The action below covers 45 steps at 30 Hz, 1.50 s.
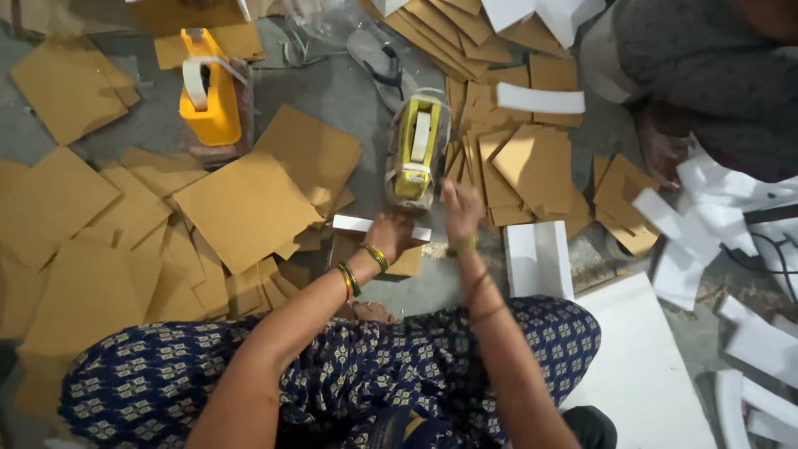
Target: The person sits on the floor and assembles small cardboard boxes by folding the flaps and securing them with adhesive tape. They repeatedly pick up flat cardboard pieces, fold them into box shapes, and use a tape dispenser to seal the edges.
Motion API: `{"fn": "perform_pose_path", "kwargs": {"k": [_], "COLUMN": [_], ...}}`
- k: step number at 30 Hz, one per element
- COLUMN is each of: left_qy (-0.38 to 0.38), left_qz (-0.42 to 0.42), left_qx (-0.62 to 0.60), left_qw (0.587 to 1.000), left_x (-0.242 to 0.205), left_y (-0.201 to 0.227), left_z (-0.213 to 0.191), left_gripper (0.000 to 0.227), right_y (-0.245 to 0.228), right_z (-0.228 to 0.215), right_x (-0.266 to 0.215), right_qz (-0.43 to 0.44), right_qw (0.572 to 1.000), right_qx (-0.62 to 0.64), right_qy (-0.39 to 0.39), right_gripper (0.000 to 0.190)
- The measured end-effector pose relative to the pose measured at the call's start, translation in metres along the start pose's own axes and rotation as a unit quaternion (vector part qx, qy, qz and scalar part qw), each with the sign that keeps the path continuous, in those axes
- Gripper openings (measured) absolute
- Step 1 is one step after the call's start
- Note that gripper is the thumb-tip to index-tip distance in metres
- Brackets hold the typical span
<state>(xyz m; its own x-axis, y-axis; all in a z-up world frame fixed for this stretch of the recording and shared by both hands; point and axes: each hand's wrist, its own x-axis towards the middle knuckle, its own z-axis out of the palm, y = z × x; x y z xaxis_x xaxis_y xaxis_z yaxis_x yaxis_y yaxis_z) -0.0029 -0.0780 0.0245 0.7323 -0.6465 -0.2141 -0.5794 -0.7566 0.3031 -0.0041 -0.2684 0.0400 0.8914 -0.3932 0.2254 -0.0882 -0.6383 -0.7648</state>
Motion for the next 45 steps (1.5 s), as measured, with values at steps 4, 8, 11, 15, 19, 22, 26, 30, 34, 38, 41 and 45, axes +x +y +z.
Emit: {"fn": "perform_pose_path", "kwargs": {"k": [4, 8, 11, 15, 19, 22, 26, 30, 34, 38, 41, 45], "left_qy": [0.099, 0.093, 0.098, 0.145, 0.107, 0.086, 0.091, 0.103, 0.167, 0.161, 0.178, 0.244], "left_qz": [0.004, -0.007, 0.002, 0.019, 0.008, 0.007, 0.021, 0.01, 0.012, 0.03, 0.051, 0.061], "left_qx": [-0.03, 0.02, 0.006, -0.03, -0.04, -0.026, 0.003, -0.041, -0.004, 0.01, 0.068, 0.132], "left_qw": [0.995, 0.995, 0.995, 0.989, 0.993, 0.996, 0.996, 0.994, 0.986, 0.986, 0.98, 0.959], "left_x": [-0.019, -0.019, -0.021, -0.021, -0.009, -0.003, -0.005, -0.012, -0.018, -0.015, -0.011, 0.007], "left_y": [-0.008, -0.016, -0.017, -0.017, -0.023, -0.025, -0.028, -0.022, -0.014, -0.033, -0.061, -0.062], "left_z": [-0.013, 0.006, 0.009, 0.007, 0.006, 0.007, -0.002, -0.02, -0.013, 0.002, 0.027, 0.063], "left_gripper": [0.044, 0.039, 0.033, 0.037, 0.039, 0.041, 0.049, 0.062, 0.055, 0.046, 0.025, 0.033], "right_y": [-0.036, -0.066, -0.088, -0.072, -0.011, 0.03, 0.061, 0.079, 0.082, 0.033, -0.017, -0.033], "right_z": [0.016, 0.009, -0.011, -0.045, -0.03, -0.004, 0.052, 0.081, 0.057, 0.017, 0.009, 0.03], "right_x": [0.054, 0.055, 0.037, -0.028, -0.119, -0.137, -0.127, -0.124, -0.123, -0.097, -0.046, -0.01], "right_qz": [0.182, 0.211, 0.259, 0.207, 0.22, 0.164, 0.12, 0.152, 0.264, 0.078, 0.081, 0.189], "right_qw": [0.969, 0.946, 0.896, 0.823, 0.934, 0.968, 0.989, 0.987, 0.954, 0.988, 0.989, 0.965], "right_qx": [0.052, 0.162, 0.318, 0.488, 0.153, 0.091, 0.037, 0.027, 0.137, 0.104, 0.116, 0.139], "right_qy": [-0.162, -0.188, -0.172, -0.205, -0.234, -0.169, -0.073, -0.053, 0.046, 0.081, -0.04, -0.115], "right_gripper": [0.024, 0.017, 0.013, 0.014, 0.015, 0.015, 0.016, 0.019, 0.014, 0.019, 0.023, 0.025]}}
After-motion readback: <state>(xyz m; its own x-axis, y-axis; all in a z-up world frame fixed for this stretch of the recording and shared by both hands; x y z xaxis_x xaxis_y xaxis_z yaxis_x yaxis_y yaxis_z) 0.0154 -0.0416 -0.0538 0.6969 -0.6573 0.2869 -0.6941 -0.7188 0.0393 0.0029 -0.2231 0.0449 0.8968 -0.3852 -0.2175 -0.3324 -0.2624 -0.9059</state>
